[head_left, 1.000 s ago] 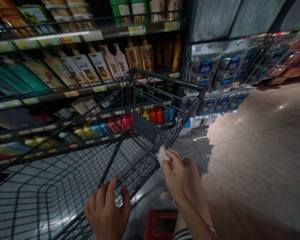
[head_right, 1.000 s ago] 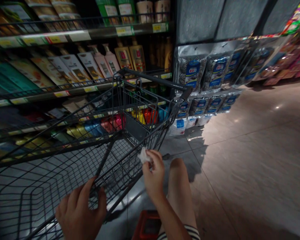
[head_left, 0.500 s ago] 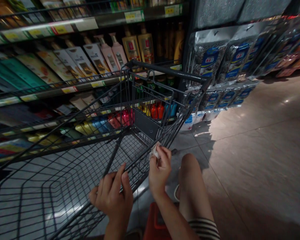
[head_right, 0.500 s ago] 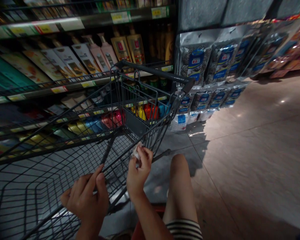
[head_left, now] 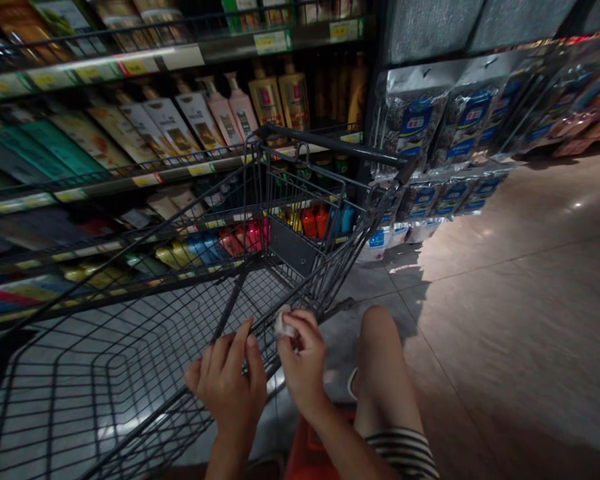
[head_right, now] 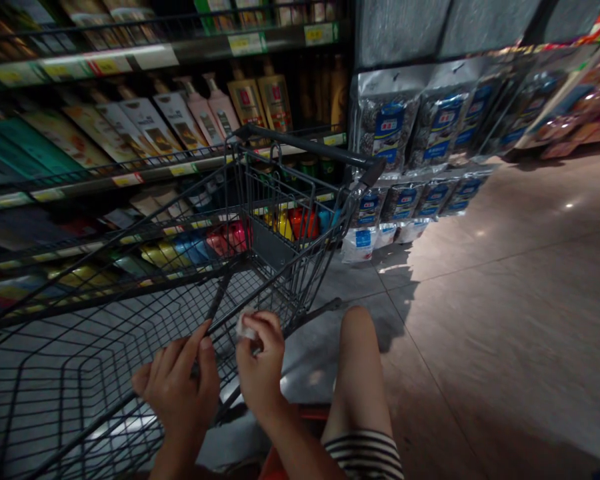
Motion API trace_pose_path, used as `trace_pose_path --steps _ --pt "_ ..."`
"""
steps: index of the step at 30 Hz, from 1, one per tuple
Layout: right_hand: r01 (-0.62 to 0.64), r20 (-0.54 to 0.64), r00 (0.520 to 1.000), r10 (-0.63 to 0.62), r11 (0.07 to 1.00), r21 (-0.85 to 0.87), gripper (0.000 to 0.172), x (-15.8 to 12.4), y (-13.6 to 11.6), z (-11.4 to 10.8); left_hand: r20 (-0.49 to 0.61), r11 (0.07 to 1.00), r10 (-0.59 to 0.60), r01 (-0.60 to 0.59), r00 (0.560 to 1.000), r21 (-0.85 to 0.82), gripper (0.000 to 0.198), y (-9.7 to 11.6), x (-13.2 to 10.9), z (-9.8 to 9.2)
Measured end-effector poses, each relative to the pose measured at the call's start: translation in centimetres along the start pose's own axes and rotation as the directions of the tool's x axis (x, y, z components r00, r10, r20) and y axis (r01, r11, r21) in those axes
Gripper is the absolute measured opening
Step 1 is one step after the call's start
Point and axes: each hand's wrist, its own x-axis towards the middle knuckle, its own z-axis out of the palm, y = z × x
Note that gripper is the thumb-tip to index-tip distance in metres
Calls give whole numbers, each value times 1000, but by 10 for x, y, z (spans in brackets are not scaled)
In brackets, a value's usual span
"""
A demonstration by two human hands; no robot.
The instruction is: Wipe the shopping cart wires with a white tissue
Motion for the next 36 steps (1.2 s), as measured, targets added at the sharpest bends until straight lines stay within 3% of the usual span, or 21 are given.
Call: trace_pose_path --steps 3,7,11,15,18,21,24,29,36 --pt "78 119 990 -79 997 14 40 -8 -6 0 4 1000 22 -22 1000 0 28 -1 1 -2" --pt "171 176 970 -167 985 -8 49 -16 -9 2 24 999 42 -42 999 -21 27 -2 2 -5" --pt "268 256 938 -233 957 -112 46 -14 2 0 44 998 57 -56 997 -19 27 -2 2 -7" --pt "325 209 936 -285 925 -195 43 -3 20 -10 72 996 89 -88 993 -12 30 -4 1 -9" --pt "257 126 964 -232 934 -246 40 9 28 -24 79 995 96 -96 992 -4 30 -4 0 -9" --pt "191 -20 979 -205 942 -275 34 22 20 -38 69 996 90 -90 994 0 30 -3 -1 -9" --pt "248 -120 949 -292 925 -288 35 32 2 -43 63 995 96 -97 993 12 28 -3 0 -9" --pt "361 -36 921 -387 885 -294 37 31 -12 -25 22 989 136 -137 990 56 24 -2 4 -7" --pt "388 11 914 -405 866 -314 38 19 8 -5 36 978 152 -156 988 141 26 -3 3 -4"
